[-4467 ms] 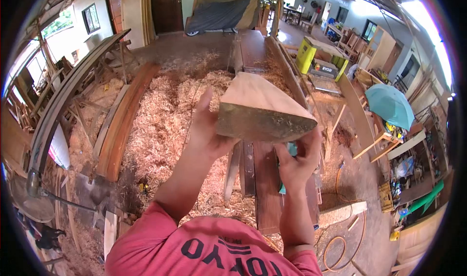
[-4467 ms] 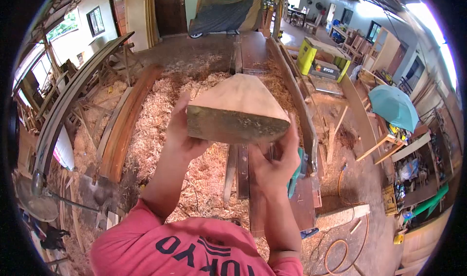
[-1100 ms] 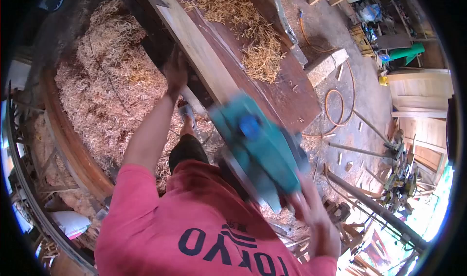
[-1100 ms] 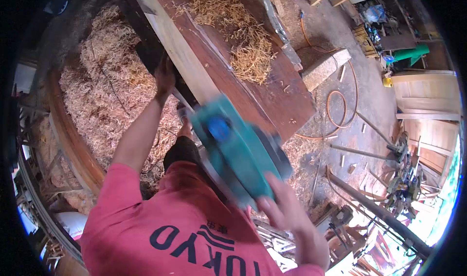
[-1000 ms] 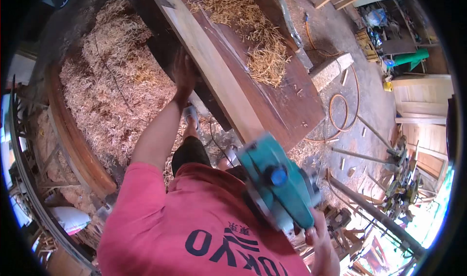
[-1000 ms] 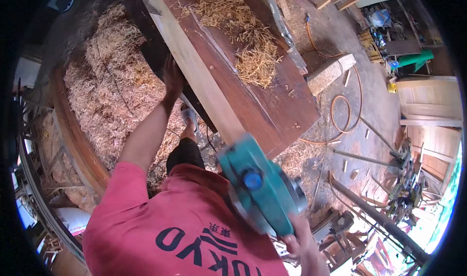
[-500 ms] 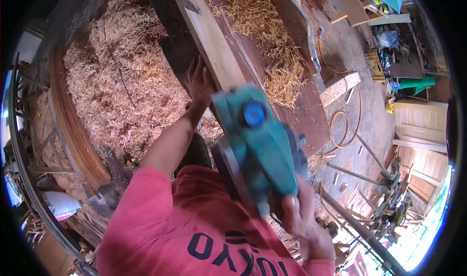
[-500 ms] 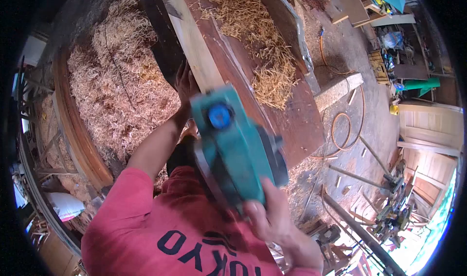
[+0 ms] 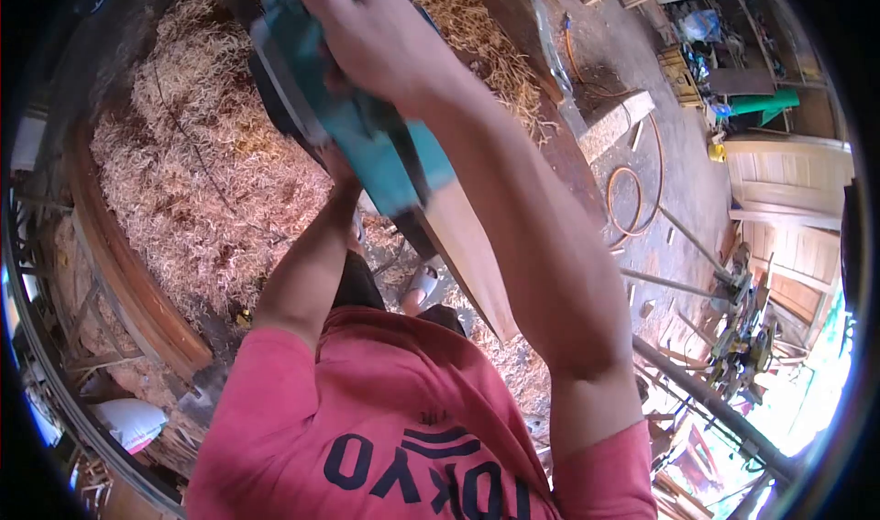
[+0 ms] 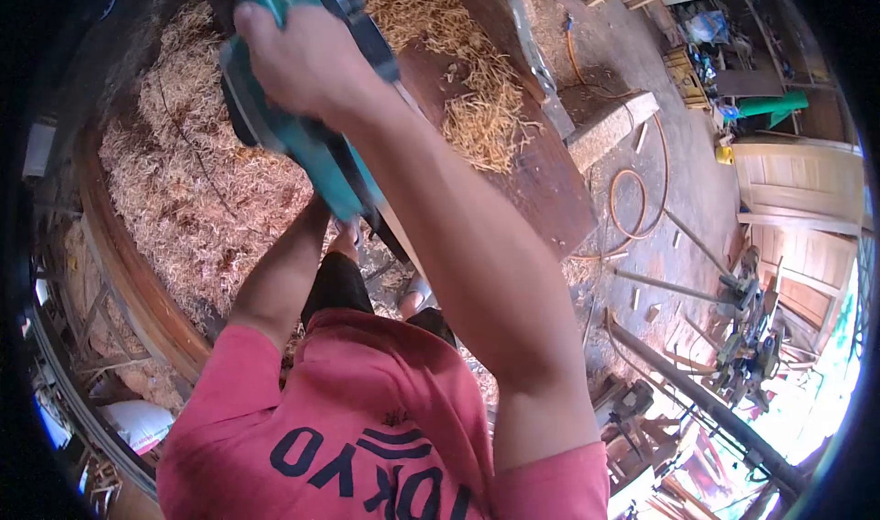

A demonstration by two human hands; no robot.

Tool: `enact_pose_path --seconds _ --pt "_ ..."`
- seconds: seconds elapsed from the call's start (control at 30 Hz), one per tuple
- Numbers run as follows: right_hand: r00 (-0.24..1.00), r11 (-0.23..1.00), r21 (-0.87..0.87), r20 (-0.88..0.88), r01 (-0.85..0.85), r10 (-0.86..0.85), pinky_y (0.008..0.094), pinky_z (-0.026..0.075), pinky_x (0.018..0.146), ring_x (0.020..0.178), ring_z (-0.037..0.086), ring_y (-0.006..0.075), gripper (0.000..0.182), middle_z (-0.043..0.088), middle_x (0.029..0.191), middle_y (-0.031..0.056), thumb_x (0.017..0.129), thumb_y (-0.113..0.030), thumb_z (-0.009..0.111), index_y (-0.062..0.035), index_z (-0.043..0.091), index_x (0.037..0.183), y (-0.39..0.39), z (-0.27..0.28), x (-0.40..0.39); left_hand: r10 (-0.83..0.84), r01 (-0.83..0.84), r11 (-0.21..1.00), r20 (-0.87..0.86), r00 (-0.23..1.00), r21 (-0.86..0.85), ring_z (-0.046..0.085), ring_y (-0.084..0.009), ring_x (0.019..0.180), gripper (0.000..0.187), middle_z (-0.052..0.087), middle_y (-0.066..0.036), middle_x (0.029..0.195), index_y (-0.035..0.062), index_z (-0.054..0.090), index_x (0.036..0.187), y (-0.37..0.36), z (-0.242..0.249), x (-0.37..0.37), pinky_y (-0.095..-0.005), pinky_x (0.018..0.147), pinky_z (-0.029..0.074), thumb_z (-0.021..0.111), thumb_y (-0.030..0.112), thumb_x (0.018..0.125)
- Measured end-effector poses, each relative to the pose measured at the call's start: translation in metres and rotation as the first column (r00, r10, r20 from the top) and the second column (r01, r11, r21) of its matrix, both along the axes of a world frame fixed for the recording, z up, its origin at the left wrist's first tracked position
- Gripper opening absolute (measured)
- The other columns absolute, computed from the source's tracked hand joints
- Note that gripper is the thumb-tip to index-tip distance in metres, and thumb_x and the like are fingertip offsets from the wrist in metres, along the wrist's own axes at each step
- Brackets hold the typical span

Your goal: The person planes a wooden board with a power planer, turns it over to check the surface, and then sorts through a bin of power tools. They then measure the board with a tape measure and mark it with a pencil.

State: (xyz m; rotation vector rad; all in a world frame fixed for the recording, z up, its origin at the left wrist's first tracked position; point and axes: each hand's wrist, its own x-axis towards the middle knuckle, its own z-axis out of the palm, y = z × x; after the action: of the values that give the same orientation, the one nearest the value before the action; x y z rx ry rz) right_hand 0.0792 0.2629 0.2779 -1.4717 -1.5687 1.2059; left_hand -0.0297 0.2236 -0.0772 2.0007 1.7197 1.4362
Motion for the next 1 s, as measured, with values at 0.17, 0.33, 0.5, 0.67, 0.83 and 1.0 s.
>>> enact_pose_path --seconds 0.17,0.33,0.5,0.67,0.83,1.0 --pt "0.991 0.974 -0.226 -0.116 0.035 -0.063 0.0434 0.049 0.068 0.075 0.065 0.0367 0.037 0.062 0.078 0.0233 0.1 -0.036 0.056 0.0006 0.055 0.107 -0.189 0.022 0.07 -0.019 0.021 0.999 0.028 0.999 -0.045 0.046 -0.0393 0.13 0.05 0.054 -0.018 0.139 0.0087 0.058 0.135 0.001 0.018 0.003 -0.0509 0.108 0.036 0.044 0.039 0.097" --pt "0.994 0.873 -0.483 -0.037 0.073 -0.103 0.0339 0.046 0.059 0.063 0.06 0.0211 0.052 0.061 0.074 0.01 0.087 -0.047 0.058 0.0025 0.06 0.103 -0.389 0.038 0.159 0.104 -0.109 0.977 -0.039 0.994 -0.182 0.045 -0.0371 0.132 0.05 0.053 -0.014 0.142 0.0107 0.055 0.14 0.009 -0.003 -0.001 -0.0514 0.112 0.03 0.039 0.039 0.102" --pt "0.976 0.924 -0.326 -0.013 0.2 -0.216 0.0298 0.044 0.049 0.054 0.058 0.0162 0.06 0.06 0.063 0.0065 0.091 -0.056 0.053 0.0036 0.061 0.096 -0.46 0.032 0.173 0.064 -0.063 0.935 -0.008 0.998 -0.35 0.053 -0.0353 0.124 0.046 0.062 -0.012 0.131 0.0154 0.053 0.141 0.023 0.092 -0.02 -0.0523 0.106 0.031 0.043 0.037 0.102" --pt "0.981 0.939 -0.286 0.093 0.192 -0.172 0.0315 0.045 0.053 0.058 0.058 0.0167 0.063 0.061 0.068 0.0067 0.095 -0.059 0.045 0.0019 0.062 0.097 -0.387 0.033 0.141 0.076 -0.059 0.958 0.05 0.996 -0.279 0.06 -0.0397 0.114 0.043 0.066 -0.016 0.123 0.015 0.051 0.141 0.121 0.09 -0.065 -0.0541 0.1 0.037 0.045 0.033 0.102" --pt "0.985 0.932 -0.341 -0.069 0.125 -0.157 0.0282 0.043 0.054 0.061 0.057 0.0134 0.061 0.06 0.068 0.006 0.094 -0.057 0.052 0.0024 0.06 0.103 -0.235 0.034 0.081 -0.005 -0.008 0.879 -0.026 1.0 -0.476 0.056 -0.037 0.12 0.047 0.064 -0.017 0.127 0.0157 0.049 0.143 0.192 0.103 -0.1 -0.053 0.104 0.034 0.046 0.035 0.1" --pt "0.974 0.951 -0.286 -0.148 0.121 -0.168 0.0254 0.04 0.048 0.054 0.054 0.0102 0.055 0.059 0.072 0.0029 0.1 -0.053 0.046 0.0 0.058 0.108 -0.034 0.025 0.0 -0.026 -0.022 0.945 -0.144 0.989 -0.326 0.048 -0.0341 0.127 0.049 0.061 -0.014 0.132 0.0173 0.053 0.142 0.198 0.091 -0.102 -0.0517 0.109 0.028 0.05 0.036 0.097"
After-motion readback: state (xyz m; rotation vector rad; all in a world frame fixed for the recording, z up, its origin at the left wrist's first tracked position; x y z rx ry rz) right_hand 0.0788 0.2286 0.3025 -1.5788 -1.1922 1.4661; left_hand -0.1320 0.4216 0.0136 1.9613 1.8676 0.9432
